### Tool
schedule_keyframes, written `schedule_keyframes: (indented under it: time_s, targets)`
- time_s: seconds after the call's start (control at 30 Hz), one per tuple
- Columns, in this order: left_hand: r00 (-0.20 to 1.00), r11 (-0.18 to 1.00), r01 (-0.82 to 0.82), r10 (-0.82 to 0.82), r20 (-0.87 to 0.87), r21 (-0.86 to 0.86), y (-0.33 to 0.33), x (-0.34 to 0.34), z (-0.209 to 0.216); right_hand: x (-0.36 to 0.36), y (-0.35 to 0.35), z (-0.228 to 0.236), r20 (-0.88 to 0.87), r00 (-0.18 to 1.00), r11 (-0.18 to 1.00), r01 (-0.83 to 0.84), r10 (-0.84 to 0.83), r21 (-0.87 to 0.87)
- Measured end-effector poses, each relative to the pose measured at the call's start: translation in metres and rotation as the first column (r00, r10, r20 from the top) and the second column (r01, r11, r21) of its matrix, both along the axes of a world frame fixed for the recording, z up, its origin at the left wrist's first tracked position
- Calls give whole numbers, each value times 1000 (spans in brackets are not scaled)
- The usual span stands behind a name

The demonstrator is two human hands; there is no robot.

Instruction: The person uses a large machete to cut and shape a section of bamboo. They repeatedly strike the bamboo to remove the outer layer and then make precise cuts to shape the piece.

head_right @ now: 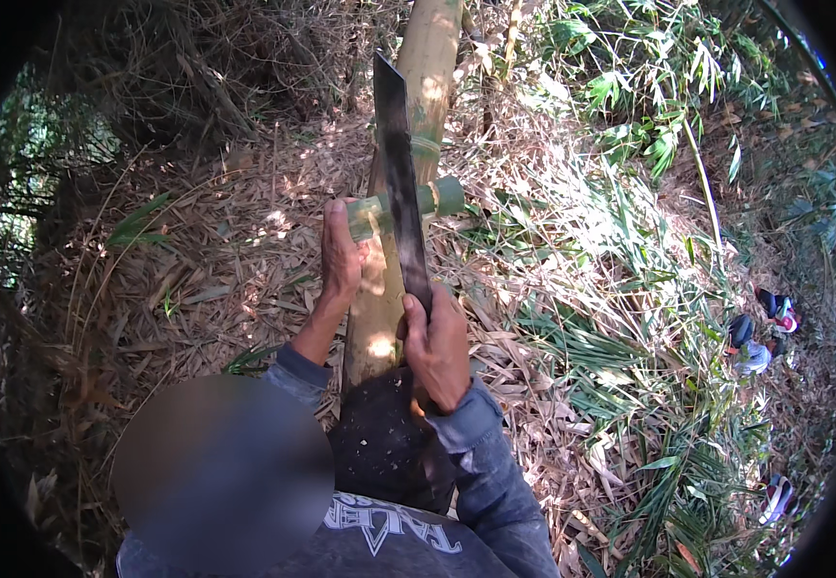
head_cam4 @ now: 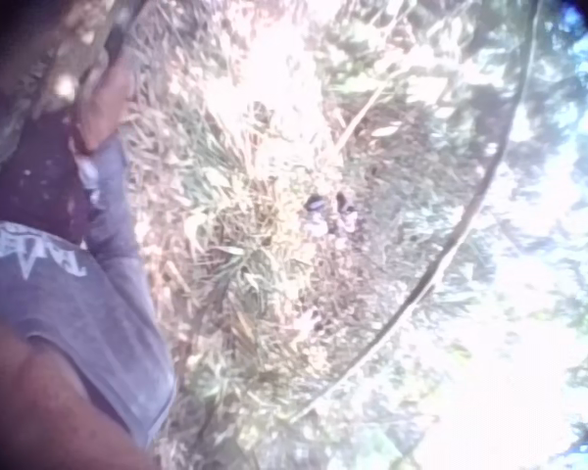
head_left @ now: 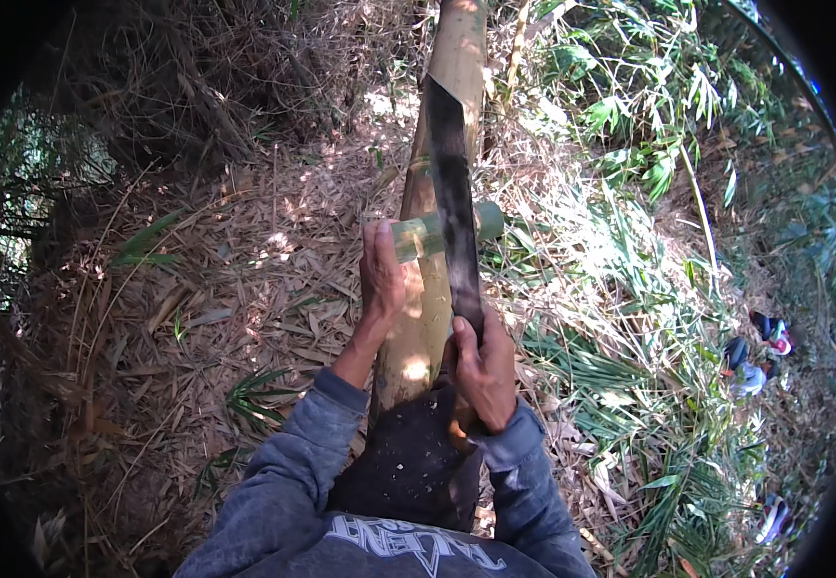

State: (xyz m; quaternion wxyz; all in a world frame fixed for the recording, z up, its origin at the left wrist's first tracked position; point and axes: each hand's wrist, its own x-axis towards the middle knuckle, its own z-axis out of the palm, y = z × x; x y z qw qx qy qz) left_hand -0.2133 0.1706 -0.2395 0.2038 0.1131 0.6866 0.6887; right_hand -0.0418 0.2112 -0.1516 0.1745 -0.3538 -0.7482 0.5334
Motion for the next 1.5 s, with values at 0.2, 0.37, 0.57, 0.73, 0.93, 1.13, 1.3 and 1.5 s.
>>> schedule_keyframes:
  time_s: [0.2, 0.37, 0.57, 0.73, 0.93, 1.13, 1.3, 1.5]
  targets:
    - [925, 984, -92, 26, -379, -155, 3, 4, -14, -23, 8, -3, -13, 1000, 998, -24, 24, -52]
    - [786, 979, -138, 15, -618, -153, 6, 9, -9, -24, 7, 4, -22, 999, 996, 39, -41, -82]
    - [872, 960, -159, 25, -490, -233, 18, 7, 4, -17, 13, 1, 30, 999, 997, 42, -40, -65]
    - [872, 920, -91, -111, -477, -382, 28, 4, 26, -11, 18, -1, -1, 998, 990, 58, -59, -129]
    - [782, 948, -126, -86, -617, -292, 31, -4, 12, -14, 19, -6, -13, 994, 968, 102, -108, -231]
    - [884, 910, -79, -125, -451, -407, 29, -3, 21, -14, 20, -17, 21, 990, 963, 143, -142, -229]
    - [871, 926, -91, -104, -480, -366, 31, -2, 18, -22, 12, -15, -56, 972, 930, 198, -226, -311]
    - [889, 923, -4, -173, -424, -385, 32, -6, 28, -21, 6, -18, -80, 969, 939, 204, -234, -278]
